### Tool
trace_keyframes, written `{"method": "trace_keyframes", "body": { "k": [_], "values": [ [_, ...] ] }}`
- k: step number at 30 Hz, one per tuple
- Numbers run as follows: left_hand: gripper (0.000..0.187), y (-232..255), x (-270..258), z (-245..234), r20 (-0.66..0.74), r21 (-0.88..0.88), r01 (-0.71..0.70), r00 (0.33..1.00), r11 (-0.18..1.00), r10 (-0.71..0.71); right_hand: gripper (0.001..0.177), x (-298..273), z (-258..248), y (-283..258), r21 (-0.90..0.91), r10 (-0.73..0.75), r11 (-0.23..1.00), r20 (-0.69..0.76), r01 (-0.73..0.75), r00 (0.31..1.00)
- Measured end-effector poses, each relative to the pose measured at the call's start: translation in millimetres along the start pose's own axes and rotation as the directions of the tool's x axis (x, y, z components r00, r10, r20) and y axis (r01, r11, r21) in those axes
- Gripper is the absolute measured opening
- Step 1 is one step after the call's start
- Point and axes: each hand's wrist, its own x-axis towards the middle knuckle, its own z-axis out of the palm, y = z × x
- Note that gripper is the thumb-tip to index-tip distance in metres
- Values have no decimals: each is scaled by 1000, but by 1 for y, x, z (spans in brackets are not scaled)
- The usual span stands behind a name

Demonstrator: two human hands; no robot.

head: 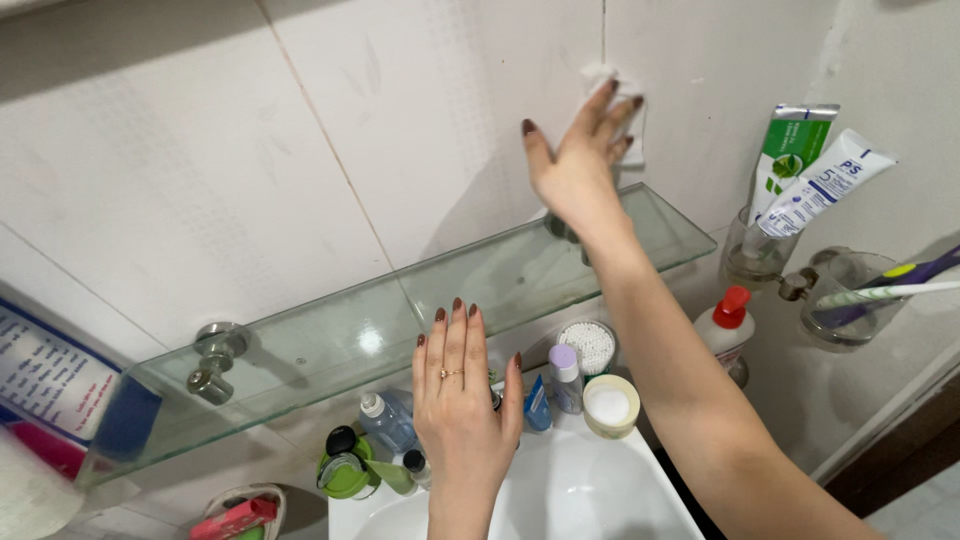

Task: The person wipes the tiled wall above a bathroom sink using a white tissue. They clean the area around a glass shelf and the wall tiles, then rinse the tissue under the faucet before continuing to wipe the wall.

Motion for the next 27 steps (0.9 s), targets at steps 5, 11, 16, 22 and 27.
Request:
{"method": "trace_keyframes", "body": {
  "k": [5,11,16,22,27],
  "values": [
    [60,0,0,0,-1,-12,9,1000,1000,-9,105,-19,11,-19,-167,-349,924,1,344,937],
    [59,0,0,0,-13,-8,10,1000,1000,-10,111,-12,3,-20,-10,-57,998,-30,56,998],
    [60,-2,-2,-1,-7,-15,8,1000,1000,-8,112,-20,12,-31,-135,-158,977,55,164,986],
    [61,-2,-2,-1,-13,-35,2,1000,999,-3,119,-5,-9,4,-17,165,986,79,-164,983],
    [62,-1,-1,-4,-12,-40,4,1000,999,-4,109,21,-1,-14,-93,-67,994,-80,59,995]
  ]
}}
